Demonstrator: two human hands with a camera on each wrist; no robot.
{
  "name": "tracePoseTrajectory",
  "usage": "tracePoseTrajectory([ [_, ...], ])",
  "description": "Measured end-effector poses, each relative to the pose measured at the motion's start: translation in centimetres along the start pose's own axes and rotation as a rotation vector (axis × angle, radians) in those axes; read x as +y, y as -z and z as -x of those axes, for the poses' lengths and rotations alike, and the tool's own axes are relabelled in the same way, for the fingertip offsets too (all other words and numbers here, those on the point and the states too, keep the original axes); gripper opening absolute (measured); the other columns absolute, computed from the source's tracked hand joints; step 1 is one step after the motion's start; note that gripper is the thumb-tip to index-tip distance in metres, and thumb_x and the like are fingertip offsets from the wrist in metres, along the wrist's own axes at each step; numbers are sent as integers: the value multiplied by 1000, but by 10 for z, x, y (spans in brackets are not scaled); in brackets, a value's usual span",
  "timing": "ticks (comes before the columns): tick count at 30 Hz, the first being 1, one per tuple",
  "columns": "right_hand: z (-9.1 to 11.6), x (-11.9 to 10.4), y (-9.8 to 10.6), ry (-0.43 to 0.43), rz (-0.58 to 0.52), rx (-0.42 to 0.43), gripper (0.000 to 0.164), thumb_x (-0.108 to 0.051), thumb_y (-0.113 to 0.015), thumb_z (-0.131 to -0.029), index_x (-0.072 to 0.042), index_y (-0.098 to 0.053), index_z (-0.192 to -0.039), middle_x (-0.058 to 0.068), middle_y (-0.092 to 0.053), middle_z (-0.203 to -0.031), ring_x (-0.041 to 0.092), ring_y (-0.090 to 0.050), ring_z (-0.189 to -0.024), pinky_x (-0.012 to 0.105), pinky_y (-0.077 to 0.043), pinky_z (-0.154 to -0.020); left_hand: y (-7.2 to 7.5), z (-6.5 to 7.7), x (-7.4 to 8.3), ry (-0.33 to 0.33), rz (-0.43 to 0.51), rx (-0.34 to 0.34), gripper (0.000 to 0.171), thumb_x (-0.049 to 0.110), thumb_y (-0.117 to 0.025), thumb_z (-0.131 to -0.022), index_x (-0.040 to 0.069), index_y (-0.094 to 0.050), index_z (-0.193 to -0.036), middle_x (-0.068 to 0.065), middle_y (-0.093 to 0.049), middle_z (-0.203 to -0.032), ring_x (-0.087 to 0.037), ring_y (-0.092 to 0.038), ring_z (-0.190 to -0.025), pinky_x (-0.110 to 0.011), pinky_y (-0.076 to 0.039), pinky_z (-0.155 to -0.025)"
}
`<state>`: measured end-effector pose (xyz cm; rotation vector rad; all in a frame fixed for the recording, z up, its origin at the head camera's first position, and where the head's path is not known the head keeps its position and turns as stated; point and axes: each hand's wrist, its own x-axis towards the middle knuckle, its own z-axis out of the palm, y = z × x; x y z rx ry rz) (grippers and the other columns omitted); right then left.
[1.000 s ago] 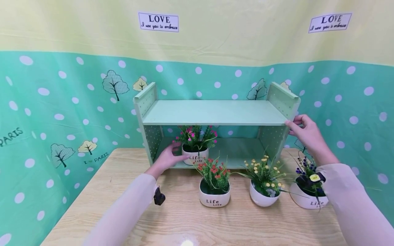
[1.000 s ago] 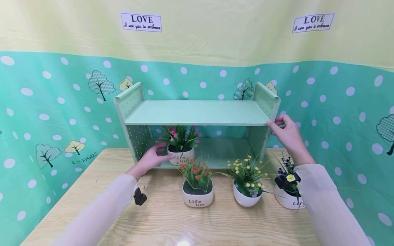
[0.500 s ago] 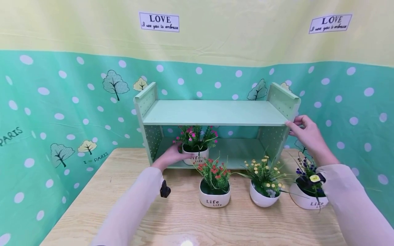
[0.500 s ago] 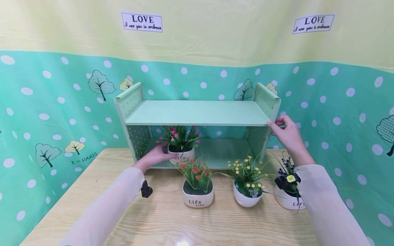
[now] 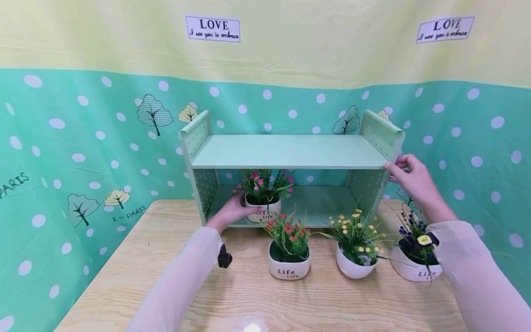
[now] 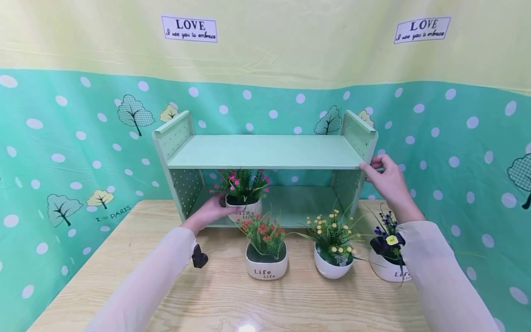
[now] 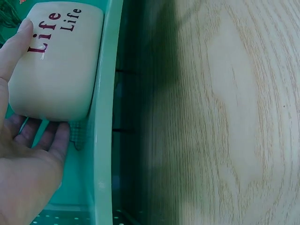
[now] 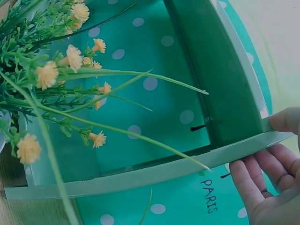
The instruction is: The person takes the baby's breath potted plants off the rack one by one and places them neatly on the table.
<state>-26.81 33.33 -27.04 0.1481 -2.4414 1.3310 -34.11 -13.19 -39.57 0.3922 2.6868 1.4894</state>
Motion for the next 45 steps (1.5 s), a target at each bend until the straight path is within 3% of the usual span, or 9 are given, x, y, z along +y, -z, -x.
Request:
tracePoseTrajectory([
  [7, 1, 1, 0, 0, 3, 1, 50, -43, -53, -103, 2, -44, -122, 13, -44, -116, 7, -55, -91, 8, -50, -73, 1, 3, 0, 3, -6, -1, 112, 54, -83, -77, 3, -25, -157, -24, -40, -152, -40, -42, -137, -51, -39, -110],
  [15, 1, 0, 1, -3, 3, -4, 51, -44, -53, -103, 2, -44, -123, 13, -44, -116, 5, -56, -90, 8, -50, -74, 2, 8, 0, -56, 56, -13, 94, 43, -85, -80, 7, -37, -152, -17, -54, -140, -32, -52, -128, -46, -45, -106],
  [24, 1, 2, 1, -22, 27, -8, 53, -46, -52, -102, 2, -44, -125, 12, -44, -117, 5, -56, -90, 8, -50, -74, 6, 18, -5, -57, 48, 5, 89, 32, -85, -82, 3, -36, -151, -20, -55, -138, -34, -54, -126, -44, -47, -103],
  [32, 0, 1, 1, -28, 27, -10, 54, -46, -53, -102, 1, -44, -126, 12, -44, -118, 3, -58, -88, 9, -50, -75, 13, 26, -9, -29, 11, 18, 99, 40, -85, -80, 1, -31, -153, -23, -52, -141, -36, -52, -129, -45, -45, -105],
  [45, -2, 3, 1, -29, 14, -11, 50, -46, -53, -102, -2, -45, -125, 10, -45, -117, 8, -56, -92, 9, -50, -74, 22, 48, -12, 19, -36, 10, 121, 52, -85, -75, -5, -15, -157, -26, -33, -155, -41, -42, -137, -48, -39, -110],
])
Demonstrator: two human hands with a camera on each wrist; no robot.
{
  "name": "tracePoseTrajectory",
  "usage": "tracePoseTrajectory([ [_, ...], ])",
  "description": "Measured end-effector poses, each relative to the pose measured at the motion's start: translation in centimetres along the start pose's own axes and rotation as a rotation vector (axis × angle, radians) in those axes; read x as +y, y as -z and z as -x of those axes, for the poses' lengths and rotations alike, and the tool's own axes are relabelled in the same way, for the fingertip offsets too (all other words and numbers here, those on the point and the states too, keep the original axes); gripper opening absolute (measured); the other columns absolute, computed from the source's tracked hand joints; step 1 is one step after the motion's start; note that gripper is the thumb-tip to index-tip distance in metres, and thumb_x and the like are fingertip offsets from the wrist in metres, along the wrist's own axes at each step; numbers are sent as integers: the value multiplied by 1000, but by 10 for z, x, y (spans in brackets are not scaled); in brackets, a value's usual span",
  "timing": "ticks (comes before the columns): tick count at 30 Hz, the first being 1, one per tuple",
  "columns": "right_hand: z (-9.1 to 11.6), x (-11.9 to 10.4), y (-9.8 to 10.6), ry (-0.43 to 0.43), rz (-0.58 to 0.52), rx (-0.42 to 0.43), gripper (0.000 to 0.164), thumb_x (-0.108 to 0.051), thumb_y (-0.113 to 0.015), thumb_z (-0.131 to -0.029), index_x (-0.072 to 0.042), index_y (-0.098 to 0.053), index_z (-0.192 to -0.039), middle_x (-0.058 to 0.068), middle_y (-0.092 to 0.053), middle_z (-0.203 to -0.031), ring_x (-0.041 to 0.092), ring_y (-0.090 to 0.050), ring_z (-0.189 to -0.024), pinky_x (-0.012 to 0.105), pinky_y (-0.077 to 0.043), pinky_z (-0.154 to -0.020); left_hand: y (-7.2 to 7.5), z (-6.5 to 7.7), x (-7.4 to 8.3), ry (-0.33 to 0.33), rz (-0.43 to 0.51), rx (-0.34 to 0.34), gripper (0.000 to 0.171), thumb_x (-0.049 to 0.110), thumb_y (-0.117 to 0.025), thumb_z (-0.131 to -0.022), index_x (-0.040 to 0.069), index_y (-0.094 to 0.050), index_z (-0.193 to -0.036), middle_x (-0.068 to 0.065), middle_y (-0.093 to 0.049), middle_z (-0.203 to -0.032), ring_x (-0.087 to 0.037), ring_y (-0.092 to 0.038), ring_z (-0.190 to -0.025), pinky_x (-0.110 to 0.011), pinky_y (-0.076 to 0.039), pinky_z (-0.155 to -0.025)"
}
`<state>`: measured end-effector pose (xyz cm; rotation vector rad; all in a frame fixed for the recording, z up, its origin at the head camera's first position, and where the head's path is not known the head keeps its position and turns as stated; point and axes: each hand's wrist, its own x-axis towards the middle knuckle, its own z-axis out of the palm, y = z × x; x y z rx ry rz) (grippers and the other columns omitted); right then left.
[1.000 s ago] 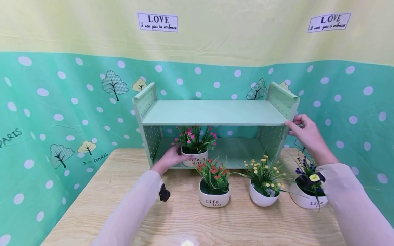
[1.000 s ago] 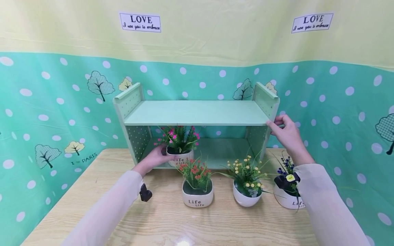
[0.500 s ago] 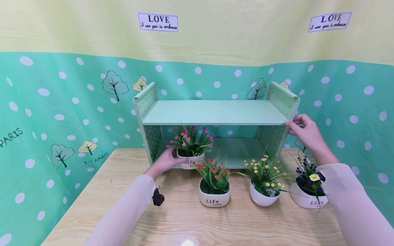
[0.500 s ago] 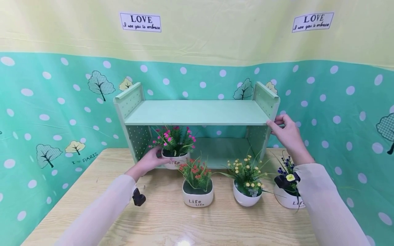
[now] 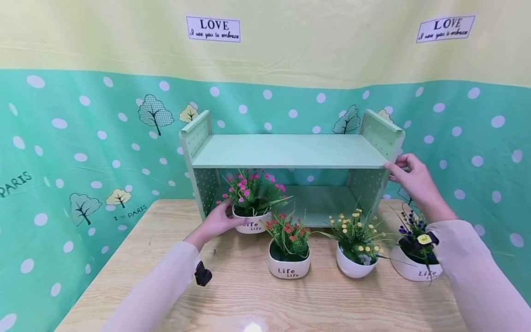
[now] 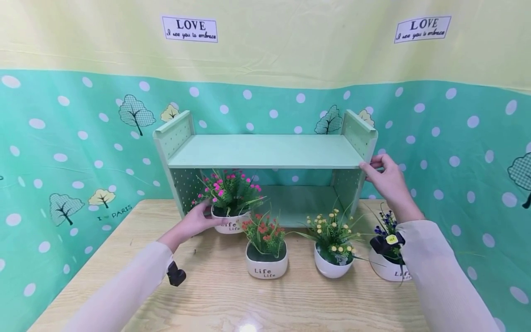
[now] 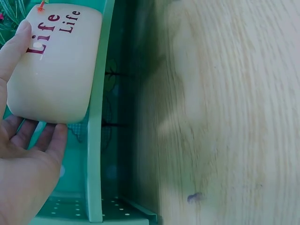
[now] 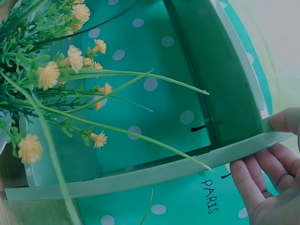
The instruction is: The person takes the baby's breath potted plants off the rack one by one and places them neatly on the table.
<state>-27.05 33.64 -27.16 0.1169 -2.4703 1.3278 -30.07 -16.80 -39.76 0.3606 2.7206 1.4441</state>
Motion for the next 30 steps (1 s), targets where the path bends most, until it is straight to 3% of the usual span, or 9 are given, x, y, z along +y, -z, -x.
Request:
tracePoseTrajectory([
  [21, 0, 0, 0, -5, 0, -1, 55, -47, -53, -102, 0, -42, -127, 11, -43, -118, 5, -56, -90, 9, -51, -74, 19, 34, -9, 47, 122, -19, 118, 40, -85, -80, -8, -9, -156, -33, -25, -156, -48, -41, -135, -49, -41, -108],
  [30, 2, -2, -1, -7, 5, -3, 53, -47, -53, -102, 0, -44, -126, 11, -44, -117, 5, -57, -91, 10, -51, -75, 28, 55, -23, 33, 194, -6, 99, 32, -84, -83, -6, -25, -152, -31, -40, -148, -48, -43, -133, -47, -43, -105],
])
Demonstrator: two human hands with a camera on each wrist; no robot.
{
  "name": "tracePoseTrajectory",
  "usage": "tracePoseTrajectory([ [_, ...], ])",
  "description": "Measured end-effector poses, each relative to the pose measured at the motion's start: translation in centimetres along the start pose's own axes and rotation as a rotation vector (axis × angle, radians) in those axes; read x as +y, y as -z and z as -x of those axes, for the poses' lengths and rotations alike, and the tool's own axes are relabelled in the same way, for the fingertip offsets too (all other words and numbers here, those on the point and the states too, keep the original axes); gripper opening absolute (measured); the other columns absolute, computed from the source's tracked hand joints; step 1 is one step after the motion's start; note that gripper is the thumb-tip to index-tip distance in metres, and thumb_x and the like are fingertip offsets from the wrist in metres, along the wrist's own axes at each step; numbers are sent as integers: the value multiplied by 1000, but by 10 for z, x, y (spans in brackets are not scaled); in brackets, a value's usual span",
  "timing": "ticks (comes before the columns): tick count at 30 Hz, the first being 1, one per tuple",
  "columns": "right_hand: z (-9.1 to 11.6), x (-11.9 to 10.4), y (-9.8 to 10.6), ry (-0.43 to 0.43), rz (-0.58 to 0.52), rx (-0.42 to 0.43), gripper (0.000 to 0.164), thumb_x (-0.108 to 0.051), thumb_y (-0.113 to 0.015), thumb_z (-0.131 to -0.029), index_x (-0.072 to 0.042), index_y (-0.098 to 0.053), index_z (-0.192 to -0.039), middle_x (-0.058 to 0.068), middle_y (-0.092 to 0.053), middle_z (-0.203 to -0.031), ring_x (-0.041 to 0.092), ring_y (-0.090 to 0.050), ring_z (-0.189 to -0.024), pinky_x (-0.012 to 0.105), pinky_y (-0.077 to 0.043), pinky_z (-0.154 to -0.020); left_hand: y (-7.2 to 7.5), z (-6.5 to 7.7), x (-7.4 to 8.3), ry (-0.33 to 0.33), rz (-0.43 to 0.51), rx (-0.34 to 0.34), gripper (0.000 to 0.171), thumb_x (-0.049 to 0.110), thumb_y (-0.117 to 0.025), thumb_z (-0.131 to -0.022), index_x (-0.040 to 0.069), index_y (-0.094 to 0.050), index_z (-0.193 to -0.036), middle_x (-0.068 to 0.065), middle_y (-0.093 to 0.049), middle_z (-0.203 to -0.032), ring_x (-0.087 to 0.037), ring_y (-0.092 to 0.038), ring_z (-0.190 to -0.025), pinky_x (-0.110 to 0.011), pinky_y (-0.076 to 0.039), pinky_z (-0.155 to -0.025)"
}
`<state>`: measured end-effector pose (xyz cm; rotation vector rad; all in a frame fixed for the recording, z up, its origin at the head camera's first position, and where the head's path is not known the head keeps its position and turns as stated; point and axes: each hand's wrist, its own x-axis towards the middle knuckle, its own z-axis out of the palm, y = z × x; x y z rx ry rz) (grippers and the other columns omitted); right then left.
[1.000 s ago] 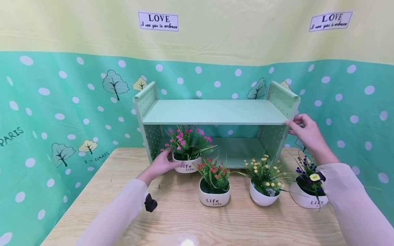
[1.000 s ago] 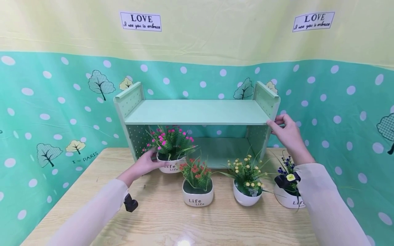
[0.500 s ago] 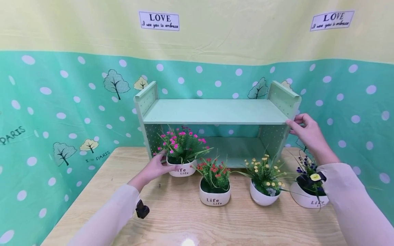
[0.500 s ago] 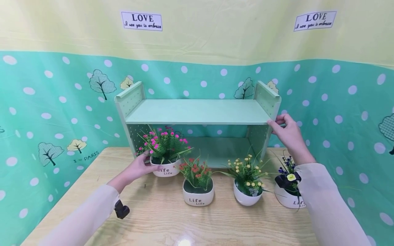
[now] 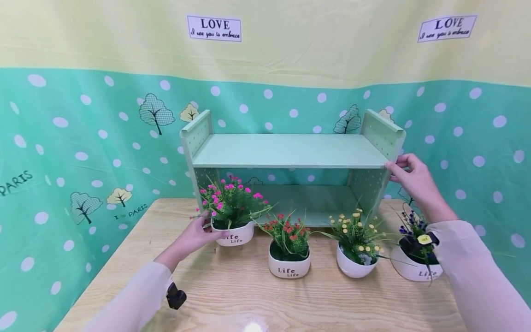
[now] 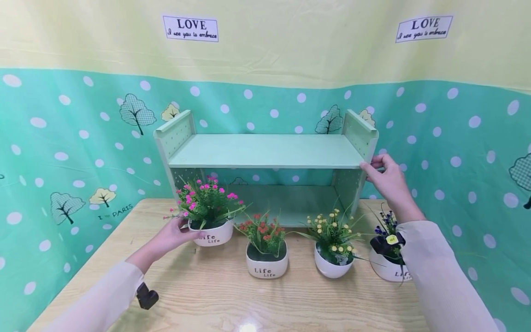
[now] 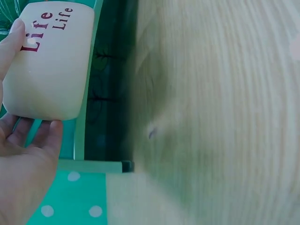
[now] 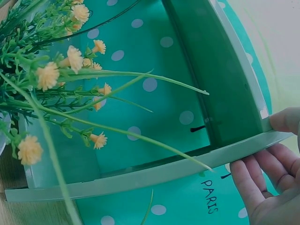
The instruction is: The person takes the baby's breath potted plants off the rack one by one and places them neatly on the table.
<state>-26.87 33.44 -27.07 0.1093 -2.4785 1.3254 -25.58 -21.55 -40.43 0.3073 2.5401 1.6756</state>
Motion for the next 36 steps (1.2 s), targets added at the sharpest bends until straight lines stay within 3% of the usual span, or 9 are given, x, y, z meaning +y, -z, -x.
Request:
tracePoseTrajectory([
  [4, 0, 0, 0, 3, -6, 2, 55, -47, -53, -102, 1, -43, -127, 11, -44, -118, 5, -57, -91, 10, -51, -76, 5, 8, -5, 22, 8, 8, 98, 33, -84, -83, -5, -26, -152, -31, -38, -149, -48, -40, -135, -46, -42, -106],
  [10, 1, 0, 1, 7, -13, 2, 53, -46, -53, -102, 0, -43, -127, 11, -43, -118, 7, -57, -92, 9, -50, -76, 12, 18, -9, 40, -47, -2, 106, 38, -82, -85, -6, -15, -155, -34, -30, -152, -52, -35, -137, -49, -41, -106],
  [22, 0, 1, 0, 5, -30, 9, 49, -45, -54, -102, -2, -45, -124, 9, -44, -116, 8, -56, -94, 9, -50, -76, 11, 36, -26, 53, -43, -3, 92, 29, -85, -83, -7, -30, -148, -34, -38, -147, -52, -40, -133, -50, -40, -107],
  [29, 1, 0, 0, 1, -29, 8, 48, -45, -54, -102, -4, -45, -123, 9, -44, -116, 8, -56, -93, 9, -50, -76, 7, 45, -33, 104, -135, -10, 103, 37, -86, -79, -6, -26, -151, -34, -38, -148, -50, -42, -133, -53, -36, -109],
  [36, 0, 0, 0, -5, -26, 4, 49, -46, -54, -102, -3, -44, -124, 9, -44, -117, 8, -55, -94, 10, -51, -77, 6, 49, -37, 142, -185, -28, 119, 42, -86, -78, -12, -11, -153, -35, -33, -150, -50, -42, -133, -56, -32, -111],
])
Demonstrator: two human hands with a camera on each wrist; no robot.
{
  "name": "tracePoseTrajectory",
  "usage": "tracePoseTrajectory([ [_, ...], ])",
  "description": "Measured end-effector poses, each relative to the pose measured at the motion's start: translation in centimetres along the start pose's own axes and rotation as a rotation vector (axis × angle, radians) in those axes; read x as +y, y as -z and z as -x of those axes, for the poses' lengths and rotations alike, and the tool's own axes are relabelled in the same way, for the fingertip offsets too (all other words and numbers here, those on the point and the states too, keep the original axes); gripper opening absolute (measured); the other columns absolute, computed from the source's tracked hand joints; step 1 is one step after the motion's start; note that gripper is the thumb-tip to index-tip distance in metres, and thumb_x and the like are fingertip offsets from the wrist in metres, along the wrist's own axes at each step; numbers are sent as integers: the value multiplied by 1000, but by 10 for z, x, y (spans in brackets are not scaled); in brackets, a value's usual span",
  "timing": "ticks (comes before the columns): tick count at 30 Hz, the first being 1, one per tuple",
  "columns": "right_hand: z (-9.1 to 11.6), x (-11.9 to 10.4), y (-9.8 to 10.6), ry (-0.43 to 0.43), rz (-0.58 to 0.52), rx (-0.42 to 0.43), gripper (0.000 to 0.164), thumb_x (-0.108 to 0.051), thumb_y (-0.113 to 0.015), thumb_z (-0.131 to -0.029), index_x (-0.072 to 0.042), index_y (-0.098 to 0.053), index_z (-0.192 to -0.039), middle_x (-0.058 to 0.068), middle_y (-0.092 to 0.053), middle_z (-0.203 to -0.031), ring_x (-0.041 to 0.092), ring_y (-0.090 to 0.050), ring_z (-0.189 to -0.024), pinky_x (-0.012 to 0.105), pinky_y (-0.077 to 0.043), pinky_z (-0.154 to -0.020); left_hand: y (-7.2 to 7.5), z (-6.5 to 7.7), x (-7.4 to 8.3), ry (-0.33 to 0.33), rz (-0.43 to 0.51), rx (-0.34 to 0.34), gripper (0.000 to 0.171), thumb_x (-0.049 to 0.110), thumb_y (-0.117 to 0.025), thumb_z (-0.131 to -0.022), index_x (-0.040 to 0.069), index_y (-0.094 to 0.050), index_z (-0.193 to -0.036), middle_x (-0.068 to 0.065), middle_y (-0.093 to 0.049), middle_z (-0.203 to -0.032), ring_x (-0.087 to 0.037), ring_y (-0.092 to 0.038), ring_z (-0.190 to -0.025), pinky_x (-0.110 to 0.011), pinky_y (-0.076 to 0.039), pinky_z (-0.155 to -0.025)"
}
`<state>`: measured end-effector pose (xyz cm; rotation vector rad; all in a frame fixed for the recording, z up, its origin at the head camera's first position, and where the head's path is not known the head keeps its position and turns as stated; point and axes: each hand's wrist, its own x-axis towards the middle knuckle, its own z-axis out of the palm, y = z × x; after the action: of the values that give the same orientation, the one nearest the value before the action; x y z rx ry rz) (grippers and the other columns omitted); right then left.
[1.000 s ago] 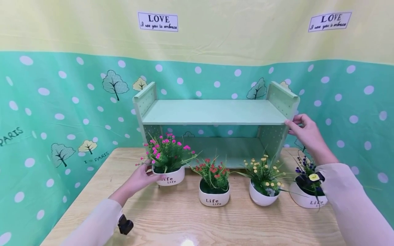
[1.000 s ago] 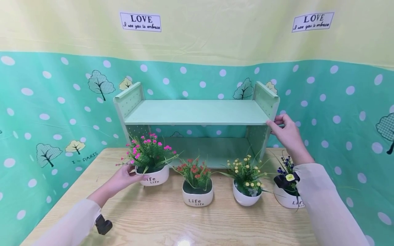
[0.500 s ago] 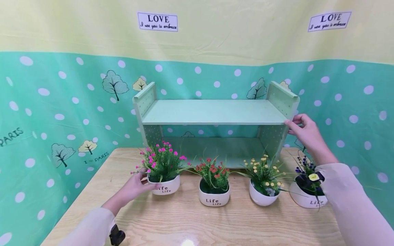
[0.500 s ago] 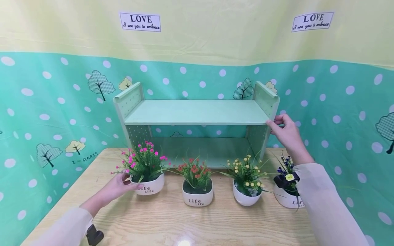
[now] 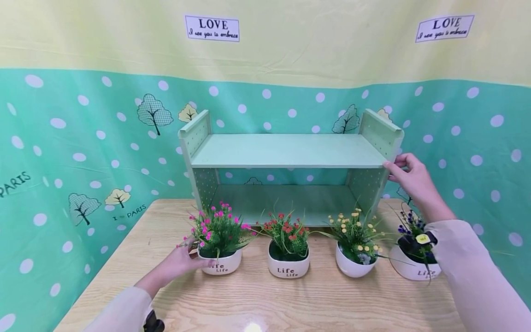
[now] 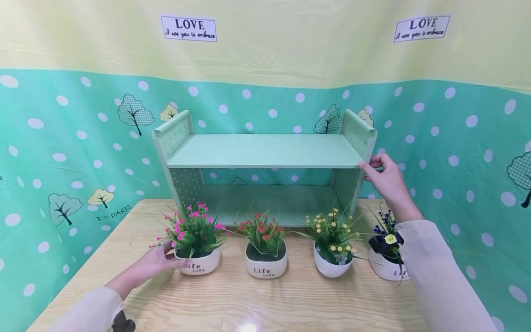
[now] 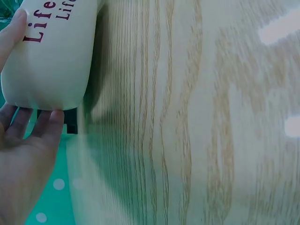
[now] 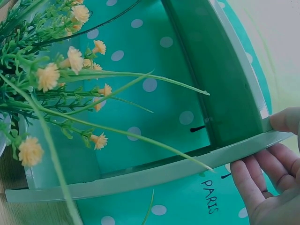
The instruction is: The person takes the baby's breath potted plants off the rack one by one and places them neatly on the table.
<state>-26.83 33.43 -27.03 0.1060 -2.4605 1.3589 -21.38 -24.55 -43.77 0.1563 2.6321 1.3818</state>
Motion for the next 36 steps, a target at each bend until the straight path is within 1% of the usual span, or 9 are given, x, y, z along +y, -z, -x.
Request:
tracePoseTrajectory([
  [3, -1, 0, 0, -1, 1, -3, 50, -46, -53, -102, -3, -44, -125, 8, -43, -117, 9, -55, -95, 10, -50, -77, 0, 0, -1, 18, -5, -10, 125, 43, -87, -76, -12, -7, -153, -35, -30, -152, -49, -42, -133, -56, -33, -110],
  [10, -1, 1, 1, -5, 8, -12, 53, -47, -53, -102, -2, -43, -128, 8, -43, -118, 9, -55, -95, 10, -50, -77, 4, 3, -1, 51, 90, -74, 130, 35, -87, -78, -3, 9, -156, -33, -3, -160, -56, -31, -136, -60, -30, -111],
  [15, -1, 2, 1, -12, 12, -13, 54, -48, -52, -102, -2, -43, -129, 8, -43, -118, 9, -55, -95, 10, -50, -77, 7, 3, -1, 21, 87, -86, 126, 33, -88, -77, 1, 3, -159, -31, -12, -160, -55, -31, -137, -65, -27, -111],
  [17, -1, 2, 1, -13, 14, -14, 54, -48, -52, -102, -2, -43, -129, 8, -43, -118, 9, -56, -96, 10, -50, -77, 7, 3, -1, 8, 74, -83, 125, 33, -88, -77, 0, 1, -158, -32, -16, -159, -55, -32, -136, -66, -28, -110],
  [20, -1, 2, 0, -14, 15, -15, 54, -48, -52, -102, -2, -43, -129, 8, -43, -118, 9, -56, -96, 10, -50, -78, 8, 3, -2, 5, 60, -86, 126, 34, -88, -77, -2, 2, -158, -33, -14, -158, -56, -33, -136, -65, -29, -110],
  [23, -1, 2, 0, -14, 15, -14, 53, -48, -52, -102, -3, -43, -128, 7, -43, -118, 9, -56, -96, 10, -50, -78, 9, 3, -2, 1, 85, -105, 124, 32, -87, -79, -1, 3, -158, -33, -11, -159, -57, -31, -136, -64, -29, -110],
  [27, -1, 2, 0, -11, 5, -11, 50, -48, -53, -102, -4, -44, -125, 7, -43, -117, 9, -56, -96, 10, -50, -77, 10, 3, -3, -25, 107, -122, 120, 28, -87, -79, 1, 0, -159, -31, -14, -159, -56, -29, -137, -64, -27, -110],
  [32, -1, 2, 0, 0, -6, -1, 49, -46, -54, -102, -4, -44, -125, 8, -43, -116, 9, -55, -95, 9, -50, -77, 11, 6, -2, 10, 33, -123, 127, 34, -87, -79, -5, 7, -156, -37, -8, -158, -57, -31, -136, -63, -32, -109],
  [36, -1, 2, 0, 7, -7, 3, 50, -46, -54, -102, -3, -44, -125, 8, -43, -116, 9, -54, -95, 9, -50, -76, 13, 8, -2, 28, -4, -133, 129, 37, -86, -79, -5, 8, -155, -37, -6, -157, -57, -31, -136, -64, -32, -109],
])
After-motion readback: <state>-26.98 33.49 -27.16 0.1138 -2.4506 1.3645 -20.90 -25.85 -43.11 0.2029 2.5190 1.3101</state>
